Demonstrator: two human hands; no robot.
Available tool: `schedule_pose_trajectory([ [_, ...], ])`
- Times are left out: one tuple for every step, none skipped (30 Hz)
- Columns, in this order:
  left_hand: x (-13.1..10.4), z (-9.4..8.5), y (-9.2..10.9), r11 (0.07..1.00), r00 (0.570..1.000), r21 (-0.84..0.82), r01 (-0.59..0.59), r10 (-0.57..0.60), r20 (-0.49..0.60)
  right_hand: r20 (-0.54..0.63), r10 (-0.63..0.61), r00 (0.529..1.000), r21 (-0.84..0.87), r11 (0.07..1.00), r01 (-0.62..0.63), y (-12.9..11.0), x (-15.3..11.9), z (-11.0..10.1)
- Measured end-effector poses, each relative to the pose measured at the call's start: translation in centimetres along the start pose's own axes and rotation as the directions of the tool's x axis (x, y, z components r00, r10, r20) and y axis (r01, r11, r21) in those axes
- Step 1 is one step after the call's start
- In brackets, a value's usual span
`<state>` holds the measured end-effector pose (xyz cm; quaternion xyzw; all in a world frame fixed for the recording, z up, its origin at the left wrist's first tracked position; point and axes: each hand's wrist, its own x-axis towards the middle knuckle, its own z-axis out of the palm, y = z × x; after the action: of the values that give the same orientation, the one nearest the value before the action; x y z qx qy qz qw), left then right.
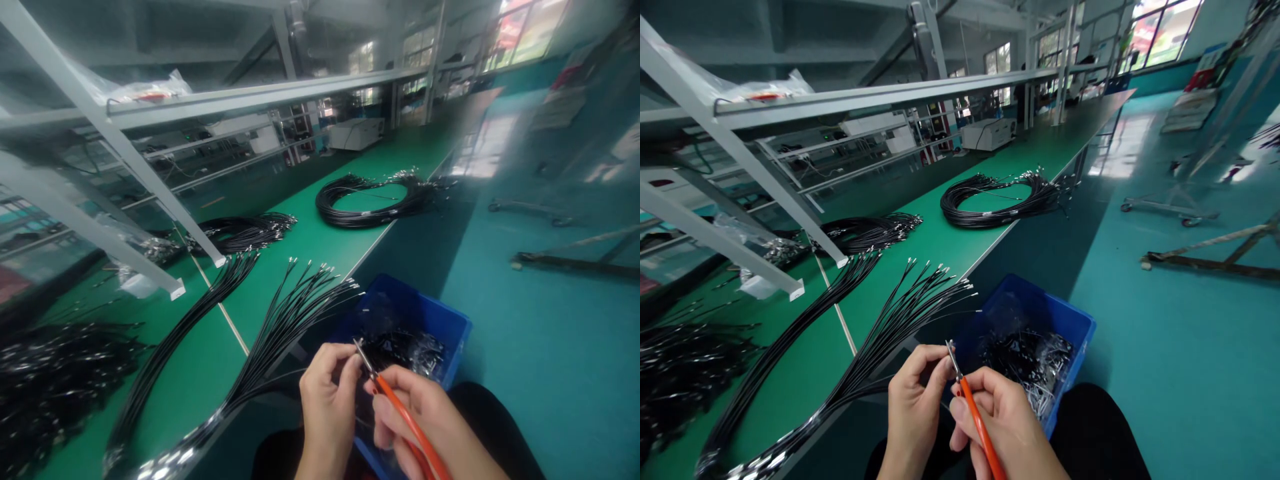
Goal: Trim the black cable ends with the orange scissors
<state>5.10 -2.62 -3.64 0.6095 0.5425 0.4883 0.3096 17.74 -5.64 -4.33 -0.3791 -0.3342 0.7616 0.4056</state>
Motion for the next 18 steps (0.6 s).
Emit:
schedule_pose_trajectory([
  [0.0, 0.1, 0.0, 1.0, 1.0, 0.005, -0.012, 0.012, -0.006, -0.036, -0.01, 0.999, -0.058, 0.998, 0.008, 0.1, -0.1, -0.1],
  [0.1, 0.1, 0.0, 1.0, 1.0, 0.012, -0.025, 0.025, -0.013, -0.076, -0.033, 0.997, -0.127, 0.992, 0.023, 0.2, -0.3, -0.2],
  [0.1, 0.1, 0.0, 0.999, 0.999, 0.022, -0.039, 0.039, -0.02, -0.113, -0.068, 0.991, -0.199, 0.979, 0.045, 0.4, -0.5, -0.4],
  [0.2, 0.1, 0.1, 0.998, 0.998, 0.035, -0.051, 0.051, -0.025, -0.144, -0.112, 0.983, -0.264, 0.962, 0.071, 0.7, -0.7, -0.5],
  [0.2, 0.1, 0.2, 0.997, 0.998, 0.053, -0.061, 0.062, -0.027, -0.171, -0.156, 0.973, -0.313, 0.945, 0.096, 0.9, -0.9, -0.6],
  [0.3, 0.0, 0.3, 0.995, 0.997, 0.074, -0.068, 0.07, -0.023, -0.198, -0.192, 0.961, -0.339, 0.934, 0.116, 1.1, -1.0, -0.7],
  [0.3, 0.0, 0.5, 0.993, 0.997, 0.093, -0.073, 0.075, -0.011, -0.23, -0.219, 0.948, -0.342, 0.93, 0.132, 1.2, -1.1, -0.8],
  [0.2, 0.0, 0.6, 0.991, 0.997, 0.107, -0.079, 0.079, 0.002, -0.266, -0.239, 0.934, -0.325, 0.934, 0.147, 1.2, -1.1, -0.8],
  [0.2, -0.1, 0.8, 0.99, 0.996, 0.115, -0.084, 0.083, 0.014, -0.302, -0.255, 0.918, -0.295, 0.941, 0.165, 1.1, -1.0, -0.8],
  [0.2, -0.1, 0.9, 0.989, 0.996, 0.119, -0.088, 0.086, 0.025, -0.335, -0.271, 0.902, -0.264, 0.946, 0.186, 0.9, -0.9, -0.8],
  [0.1, -0.2, 1.0, 0.989, 0.996, 0.118, -0.087, 0.084, 0.034, -0.356, -0.281, 0.891, -0.233, 0.95, 0.206, 0.6, -0.8, -0.8],
  [0.1, -0.3, 1.1, 0.991, 0.996, 0.111, -0.08, 0.076, 0.042, -0.356, -0.278, 0.892, -0.203, 0.955, 0.217, 0.3, -0.7, -0.8],
  [0.2, -0.5, 1.2, 0.993, 0.997, 0.099, -0.064, 0.059, 0.052, -0.326, -0.259, 0.909, -0.167, 0.962, 0.214, -0.1, -0.7, -0.9],
  [0.2, -0.6, 1.2, 0.996, 0.997, 0.08, -0.039, 0.033, 0.067, -0.264, -0.224, 0.938, -0.125, 0.972, 0.197, -0.5, -0.8, -1.0],
  [0.3, -0.8, 1.2, 0.999, 0.996, 0.053, -0.007, 0.002, 0.088, -0.183, -0.174, 0.968, -0.081, 0.983, 0.162, -0.9, -1.0, -1.1],
  [0.4, -1.0, 1.2, 0.999, 0.994, 0.019, 0.029, -0.031, 0.109, -0.103, -0.121, 0.987, -0.04, 0.992, 0.118, -1.2, -1.3, -1.2],
  [0.5, -1.2, 1.2, 0.998, 0.99, -0.019, 0.064, -0.061, 0.13, -0.048, -0.082, 0.995, -0.005, 0.997, 0.082, -1.4, -1.7, -1.3],
  [0.5, -1.4, 1.1, 0.994, 0.985, -0.057, 0.096, -0.086, 0.149, -0.024, -0.059, 0.998, 0.019, 0.998, 0.059, -1.5, -2.1, -1.3],
])
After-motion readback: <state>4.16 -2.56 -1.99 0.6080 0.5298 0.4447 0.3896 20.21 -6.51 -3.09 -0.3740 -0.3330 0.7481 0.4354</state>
